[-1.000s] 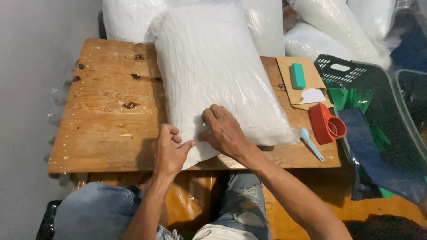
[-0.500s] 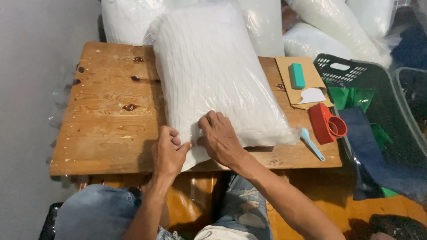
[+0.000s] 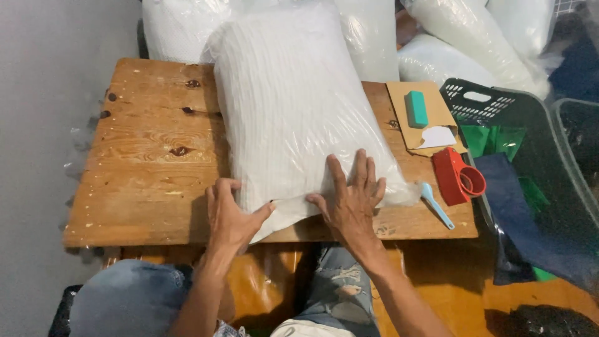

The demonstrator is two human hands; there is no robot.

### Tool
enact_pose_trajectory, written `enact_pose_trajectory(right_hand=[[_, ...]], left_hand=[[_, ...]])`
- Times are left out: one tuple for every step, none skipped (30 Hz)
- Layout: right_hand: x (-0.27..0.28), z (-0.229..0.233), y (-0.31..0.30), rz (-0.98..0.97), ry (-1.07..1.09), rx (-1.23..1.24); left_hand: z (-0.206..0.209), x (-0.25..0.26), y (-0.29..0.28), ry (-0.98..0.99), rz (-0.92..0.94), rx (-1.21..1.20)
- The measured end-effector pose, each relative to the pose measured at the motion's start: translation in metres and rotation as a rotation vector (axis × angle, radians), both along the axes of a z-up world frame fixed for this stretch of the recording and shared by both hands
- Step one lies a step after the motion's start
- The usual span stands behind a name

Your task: The person is placing a large white pillow into a plastic bag, folding the edges, and sealing it with adhesive tape from a dispenser.

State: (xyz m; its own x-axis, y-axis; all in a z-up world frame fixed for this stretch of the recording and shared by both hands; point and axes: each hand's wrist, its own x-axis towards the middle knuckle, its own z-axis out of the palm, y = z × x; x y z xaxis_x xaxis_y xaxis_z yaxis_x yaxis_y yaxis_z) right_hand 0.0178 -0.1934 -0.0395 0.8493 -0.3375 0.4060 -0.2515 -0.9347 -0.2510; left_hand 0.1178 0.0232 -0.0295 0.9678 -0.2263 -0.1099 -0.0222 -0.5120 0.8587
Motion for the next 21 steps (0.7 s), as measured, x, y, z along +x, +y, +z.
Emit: enact_pose_trajectory(right_hand=[[0.001, -0.004, -0.008, -0.003, 0.003, -0.002], [0.004, -0.008, -0.015, 0.014, 0.003, 0.018], [0.007, -0.012, -0.022, 0.031, 0.002, 0.037], [0.009, -0.011, -0.031, 0.032, 0.0, 0.038], [0.012, -0.01, -0.04, 0.059, 0.004, 0.04], [0.014, -0.01, -0.048, 0.085, 0.008, 0.044], [0.019, -0.007, -0.06, 0.085, 0.005, 0.046], [0.022, -0.005, -0.074, 0.109, 0.01, 0.07], [0.024, -0.002, -0.088, 0.134, 0.014, 0.095], [0.021, 0.003, -0.095, 0.125, 0.011, 0.093], [0.019, 0.008, -0.103, 0.104, 0.043, 0.1], [0.018, 0.013, -0.111, 0.084, 0.077, 0.107], [0.009, 0.011, -0.104, 0.078, 0.076, 0.107], [0.001, 0.009, -0.097, 0.122, -0.012, 0.069], [-0.007, 0.006, -0.089, 0.167, -0.1, 0.031], [-0.014, 0.009, -0.071, 0.165, -0.091, 0.033], [-0.022, 0.012, -0.053, 0.236, -0.208, 0.029], [-0.025, 0.015, -0.034, 0.312, -0.337, 0.025], [-0.026, 0.008, -0.022, 0.316, -0.339, 0.027], [-0.031, 0.0, -0.009, 0.284, -0.361, 0.066], [-0.036, -0.007, 0.004, 0.251, -0.383, 0.104]], left_hand=[[0.0, 0.0, 0.002, 0.003, -0.003, -0.002], [0.001, 0.001, 0.004, 0.12, -0.02, 0.002], [0.002, 0.002, 0.007, 0.236, -0.037, 0.005], [0.005, 0.0, 0.001, 0.234, -0.037, 0.005], [0.008, -0.001, -0.004, 0.241, -0.064, -0.034], [0.011, -0.002, -0.009, 0.248, -0.093, -0.071], [0.011, -0.006, -0.012, 0.245, -0.094, -0.069], [0.011, -0.011, -0.017, 0.258, -0.128, -0.184], [0.011, -0.015, -0.022, 0.271, -0.162, -0.3], [0.003, -0.021, -0.026, 0.269, -0.172, -0.3], [-0.004, -0.026, -0.03, 0.256, -0.198, -0.398], [-0.011, -0.03, -0.034, 0.245, -0.221, -0.496], [-0.021, -0.038, -0.036, 0.245, -0.228, -0.497], [-0.031, -0.046, -0.038, 0.087, -0.136, -0.449], [-0.042, -0.054, -0.04, -0.07, -0.042, -0.399], [-0.037, -0.069, -0.038, -0.061, -0.042, -0.398], [-0.031, -0.083, -0.035, -0.209, -0.006, -0.294], [-0.025, -0.095, -0.032, -0.369, 0.032, -0.187], [-0.034, -0.098, -0.036, -0.371, 0.036, -0.185], [-0.044, -0.104, -0.04, -0.406, 0.068, -0.155], [-0.054, -0.111, -0.044, -0.441, 0.099, -0.125]])
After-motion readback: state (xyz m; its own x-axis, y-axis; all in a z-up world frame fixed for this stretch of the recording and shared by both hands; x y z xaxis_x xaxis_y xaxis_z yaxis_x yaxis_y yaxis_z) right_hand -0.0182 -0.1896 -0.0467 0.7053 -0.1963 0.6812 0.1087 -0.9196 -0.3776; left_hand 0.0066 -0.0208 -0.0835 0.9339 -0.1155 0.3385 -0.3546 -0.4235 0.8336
